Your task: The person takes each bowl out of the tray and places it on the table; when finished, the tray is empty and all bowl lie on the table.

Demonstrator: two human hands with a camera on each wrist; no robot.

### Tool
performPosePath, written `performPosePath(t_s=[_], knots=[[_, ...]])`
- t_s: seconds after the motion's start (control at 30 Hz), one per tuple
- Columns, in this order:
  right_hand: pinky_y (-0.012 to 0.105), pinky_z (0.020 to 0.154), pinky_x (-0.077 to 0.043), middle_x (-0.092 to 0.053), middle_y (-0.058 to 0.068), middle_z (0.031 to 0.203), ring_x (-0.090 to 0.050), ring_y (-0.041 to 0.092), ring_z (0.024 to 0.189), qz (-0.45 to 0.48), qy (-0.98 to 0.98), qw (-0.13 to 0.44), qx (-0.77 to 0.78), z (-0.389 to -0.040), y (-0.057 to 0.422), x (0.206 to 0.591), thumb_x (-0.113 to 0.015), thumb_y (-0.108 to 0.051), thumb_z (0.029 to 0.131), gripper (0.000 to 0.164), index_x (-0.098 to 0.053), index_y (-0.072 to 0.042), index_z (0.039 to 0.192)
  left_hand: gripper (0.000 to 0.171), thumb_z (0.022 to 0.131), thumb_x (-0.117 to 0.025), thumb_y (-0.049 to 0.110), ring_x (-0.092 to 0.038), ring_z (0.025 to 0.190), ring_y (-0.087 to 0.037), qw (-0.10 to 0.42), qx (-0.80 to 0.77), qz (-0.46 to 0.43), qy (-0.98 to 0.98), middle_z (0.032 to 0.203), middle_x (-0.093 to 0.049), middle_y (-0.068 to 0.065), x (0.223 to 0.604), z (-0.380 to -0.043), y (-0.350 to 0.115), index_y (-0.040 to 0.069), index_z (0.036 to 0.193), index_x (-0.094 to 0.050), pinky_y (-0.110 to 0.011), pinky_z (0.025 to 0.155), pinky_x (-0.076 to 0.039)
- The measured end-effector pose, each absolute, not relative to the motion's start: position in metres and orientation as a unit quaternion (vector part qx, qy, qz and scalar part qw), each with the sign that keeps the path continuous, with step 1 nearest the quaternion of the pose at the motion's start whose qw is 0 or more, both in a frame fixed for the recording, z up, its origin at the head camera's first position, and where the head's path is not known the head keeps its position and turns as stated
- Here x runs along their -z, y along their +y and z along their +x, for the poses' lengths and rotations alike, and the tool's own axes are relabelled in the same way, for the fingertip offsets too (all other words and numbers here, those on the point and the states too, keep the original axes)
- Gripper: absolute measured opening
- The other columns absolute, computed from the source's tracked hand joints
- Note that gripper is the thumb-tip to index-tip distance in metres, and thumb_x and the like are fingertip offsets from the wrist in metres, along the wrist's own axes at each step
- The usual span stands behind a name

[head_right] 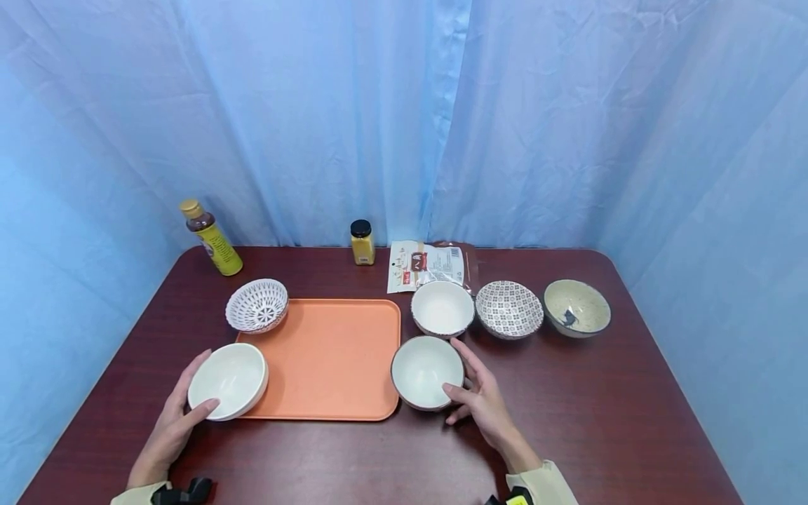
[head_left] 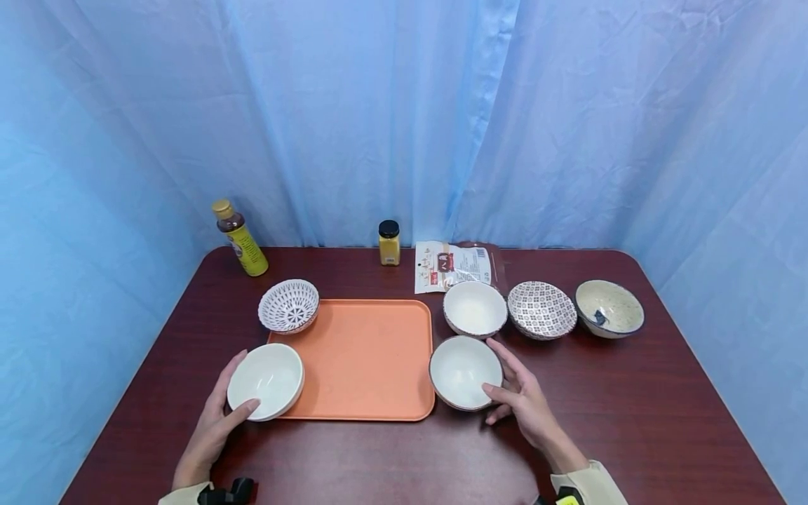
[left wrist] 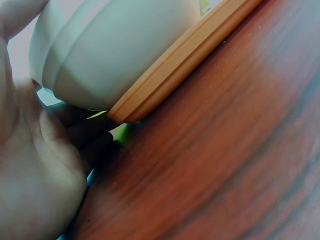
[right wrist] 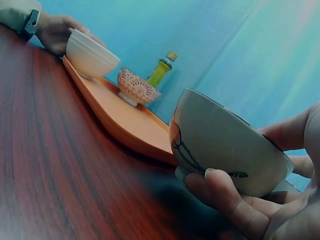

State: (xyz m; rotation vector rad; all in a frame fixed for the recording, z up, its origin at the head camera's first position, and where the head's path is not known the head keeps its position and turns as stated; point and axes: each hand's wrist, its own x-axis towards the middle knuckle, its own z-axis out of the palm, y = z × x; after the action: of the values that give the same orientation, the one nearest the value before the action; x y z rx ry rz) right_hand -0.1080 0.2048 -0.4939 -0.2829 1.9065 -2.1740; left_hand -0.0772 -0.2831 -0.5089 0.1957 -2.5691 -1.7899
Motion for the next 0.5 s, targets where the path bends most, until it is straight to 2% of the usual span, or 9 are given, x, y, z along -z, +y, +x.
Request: performPosePath(t_s=[0.1,0.17,0.23,0.33,0.5], knots=[[0.036,0.05,-0.056,-0.044,-0.023,0.145,-0.066,0.011,0.071,-0.084,0.656,0.115,0.741,-0.108,0.209,0.494,-0.061,0.002,0.093,0.081,-0.014,-0.001,0.159,0.083,0.093,-0.064,0.016,-0.028,0.124,0.018,0.002,0.57,0.063,-0.819,0.164,-0.021,-0.014,0.508,-0.077,-0.283,0.021,0.162,-0.017,0.0,0.092,-0.025],[0.036,0.051,-0.056,-0.039,-0.009,0.155,-0.066,0.011,0.071,-0.077,0.66,0.112,0.738,-0.108,0.211,0.494,-0.061,0.002,0.092,0.081,-0.015,-0.002,0.159,0.083,0.093,-0.064,0.016,-0.028,0.124,0.017,0.003,0.571,0.063,-0.819,0.164,-0.021,-0.014,0.508,-0.077,-0.283,0.022,0.162,-0.018,0.0,0.092,-0.025],[0.037,0.051,-0.056,-0.028,0.008,0.163,-0.067,0.012,0.071,-0.074,0.664,0.11,0.736,-0.108,0.212,0.493,-0.06,0.003,0.092,0.081,-0.014,-0.002,0.159,0.083,0.093,-0.064,0.016,-0.028,0.124,0.017,0.004,0.57,0.063,-0.819,0.164,-0.021,-0.014,0.508,-0.077,-0.283,0.022,0.162,-0.018,0.0,0.092,-0.025],[0.038,0.05,-0.056,-0.01,0.027,0.164,-0.067,0.012,0.071,-0.071,0.668,0.109,0.733,-0.109,0.215,0.492,-0.059,0.004,0.093,0.081,-0.014,-0.001,0.159,0.083,0.093,-0.064,0.015,-0.029,0.124,0.017,0.004,0.57,0.06,-0.819,0.164,-0.021,-0.014,0.509,-0.077,-0.284,0.023,0.162,-0.018,0.0,0.092,-0.025],[0.039,0.051,-0.056,-0.009,0.029,0.163,-0.068,0.013,0.078,-0.061,0.673,0.104,0.73,-0.108,0.218,0.492,-0.06,0.003,0.093,0.081,-0.014,0.0,0.159,0.083,0.093,-0.064,0.014,-0.029,0.124,0.017,0.005,0.572,0.055,-0.818,0.163,-0.022,-0.014,0.51,-0.077,-0.284,0.023,0.161,-0.019,0.0,0.092,-0.026]])
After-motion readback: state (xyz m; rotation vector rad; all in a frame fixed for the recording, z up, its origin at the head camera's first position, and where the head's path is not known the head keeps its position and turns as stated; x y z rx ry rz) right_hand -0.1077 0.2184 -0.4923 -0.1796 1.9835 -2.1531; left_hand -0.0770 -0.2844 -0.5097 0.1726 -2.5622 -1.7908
